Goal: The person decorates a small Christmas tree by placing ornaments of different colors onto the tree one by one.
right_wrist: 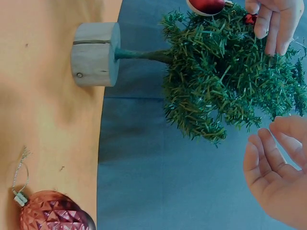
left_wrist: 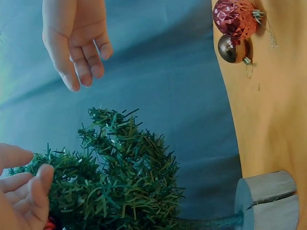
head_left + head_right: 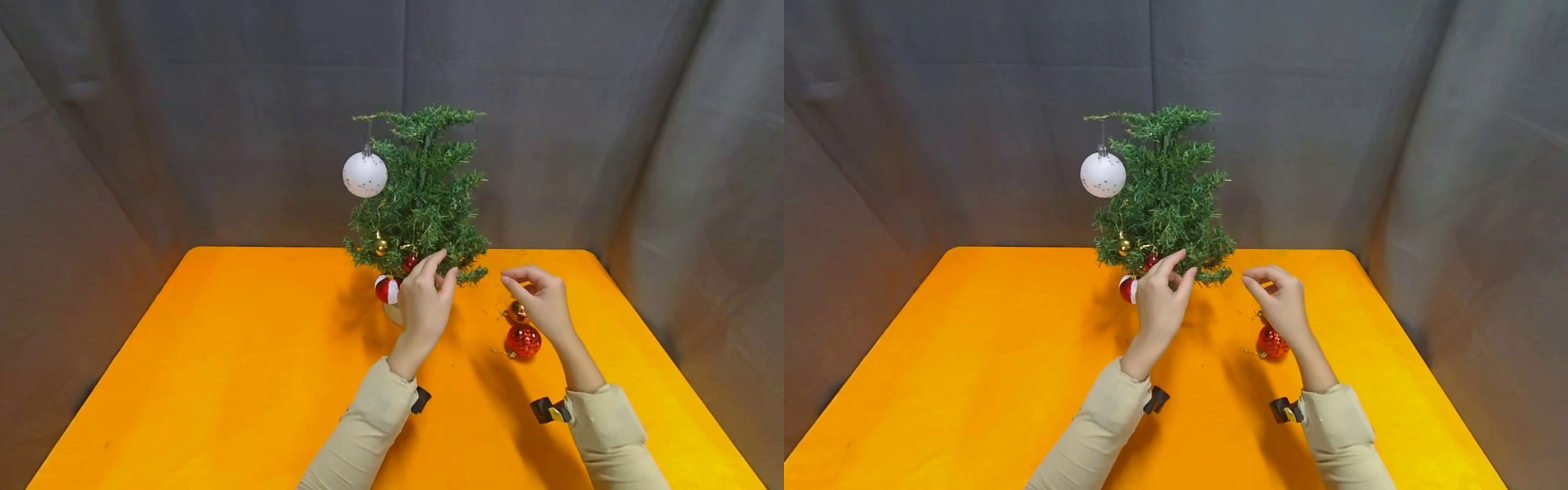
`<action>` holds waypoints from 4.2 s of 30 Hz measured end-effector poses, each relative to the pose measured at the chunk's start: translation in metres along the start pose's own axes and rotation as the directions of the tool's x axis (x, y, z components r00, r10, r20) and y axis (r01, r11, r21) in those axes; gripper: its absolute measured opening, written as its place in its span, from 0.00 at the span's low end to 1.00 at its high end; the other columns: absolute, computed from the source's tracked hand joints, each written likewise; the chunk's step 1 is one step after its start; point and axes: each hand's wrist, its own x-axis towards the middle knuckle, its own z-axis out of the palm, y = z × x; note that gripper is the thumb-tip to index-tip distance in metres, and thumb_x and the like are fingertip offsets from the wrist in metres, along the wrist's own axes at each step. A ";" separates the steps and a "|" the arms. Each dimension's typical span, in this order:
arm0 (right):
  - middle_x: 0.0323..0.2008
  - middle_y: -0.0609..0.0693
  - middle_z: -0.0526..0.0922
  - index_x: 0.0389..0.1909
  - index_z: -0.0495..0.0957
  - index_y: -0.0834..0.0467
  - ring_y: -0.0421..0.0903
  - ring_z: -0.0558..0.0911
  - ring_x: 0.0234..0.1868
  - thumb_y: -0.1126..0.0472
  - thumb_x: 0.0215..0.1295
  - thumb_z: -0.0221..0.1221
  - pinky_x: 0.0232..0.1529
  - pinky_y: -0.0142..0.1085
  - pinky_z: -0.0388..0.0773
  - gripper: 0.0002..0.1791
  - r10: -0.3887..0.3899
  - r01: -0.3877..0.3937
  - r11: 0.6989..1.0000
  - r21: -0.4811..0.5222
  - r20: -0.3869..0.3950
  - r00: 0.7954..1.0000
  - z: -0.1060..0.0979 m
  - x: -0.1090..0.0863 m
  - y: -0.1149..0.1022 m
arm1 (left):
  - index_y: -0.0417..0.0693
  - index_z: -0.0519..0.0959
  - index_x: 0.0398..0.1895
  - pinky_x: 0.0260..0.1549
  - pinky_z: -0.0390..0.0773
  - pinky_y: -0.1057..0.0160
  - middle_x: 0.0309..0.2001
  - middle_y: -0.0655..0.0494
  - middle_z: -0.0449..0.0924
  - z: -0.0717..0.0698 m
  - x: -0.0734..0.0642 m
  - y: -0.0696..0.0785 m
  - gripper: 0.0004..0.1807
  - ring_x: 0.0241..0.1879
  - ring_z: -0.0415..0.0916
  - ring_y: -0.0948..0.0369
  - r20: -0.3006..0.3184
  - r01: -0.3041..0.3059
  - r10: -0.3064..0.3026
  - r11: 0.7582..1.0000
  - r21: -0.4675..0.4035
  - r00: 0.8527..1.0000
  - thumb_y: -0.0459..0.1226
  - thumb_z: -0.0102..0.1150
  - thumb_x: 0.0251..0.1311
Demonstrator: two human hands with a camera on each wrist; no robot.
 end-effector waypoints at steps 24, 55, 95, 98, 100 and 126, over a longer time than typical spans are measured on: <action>0.31 0.62 0.80 0.35 0.79 0.71 0.36 0.76 0.23 0.70 0.57 0.58 0.24 0.22 0.73 0.08 0.105 -0.100 0.993 -0.067 0.079 0.991 -0.015 -0.018 0.029 | 0.45 0.79 0.41 0.08 0.58 0.75 0.32 0.55 0.81 0.012 0.003 -0.008 0.12 0.11 0.64 0.68 0.040 -0.006 0.006 1.000 0.004 0.999 0.38 0.62 0.53; 0.47 0.68 0.71 0.50 0.70 0.72 0.62 0.70 0.47 0.63 0.54 0.62 0.44 0.53 0.71 0.25 0.305 -0.265 0.948 -0.176 0.274 0.912 -0.035 -0.055 0.083 | 0.47 0.81 0.42 0.06 0.56 0.74 0.34 0.55 0.81 0.010 0.005 -0.013 0.12 0.10 0.62 0.69 0.098 -0.037 0.036 0.999 0.008 0.994 0.39 0.60 0.54; 0.46 0.72 0.68 0.57 0.59 0.74 0.64 0.72 0.44 0.68 0.52 0.62 0.43 0.49 0.71 0.34 0.352 -0.339 0.934 -0.111 0.435 0.829 -0.034 -0.066 0.115 | 0.45 0.81 0.42 0.08 0.55 0.77 0.34 0.53 0.82 0.008 0.005 -0.015 0.12 0.09 0.61 0.71 0.092 -0.066 0.068 0.998 -0.022 0.993 0.38 0.61 0.54; 0.46 0.71 0.68 0.57 0.60 0.74 0.63 0.72 0.44 0.68 0.52 0.63 0.44 0.48 0.71 0.33 0.361 -0.348 0.931 -0.112 0.432 0.827 -0.033 -0.066 0.116 | 0.45 0.81 0.42 0.07 0.56 0.76 0.33 0.53 0.81 0.008 0.006 -0.015 0.12 0.09 0.60 0.71 0.090 -0.072 0.074 0.997 -0.020 0.993 0.38 0.60 0.54; 0.47 0.71 0.68 0.57 0.60 0.73 0.63 0.72 0.44 0.67 0.52 0.62 0.43 0.46 0.71 0.33 0.372 -0.362 0.926 -0.110 0.433 0.821 -0.033 -0.066 0.116 | 0.45 0.81 0.42 0.07 0.56 0.76 0.34 0.54 0.81 0.007 0.006 -0.015 0.12 0.09 0.60 0.71 0.090 -0.075 0.076 0.997 -0.019 0.993 0.38 0.60 0.54; 0.48 0.70 0.69 0.56 0.62 0.72 0.63 0.73 0.46 0.65 0.53 0.62 0.38 0.29 0.72 0.31 0.406 -0.400 0.912 -0.096 0.371 0.835 -0.030 -0.068 0.109 | 0.44 0.80 0.44 0.08 0.57 0.76 0.36 0.54 0.81 0.005 0.006 -0.014 0.13 0.10 0.62 0.70 0.108 -0.041 0.043 0.999 -0.014 0.993 0.38 0.60 0.54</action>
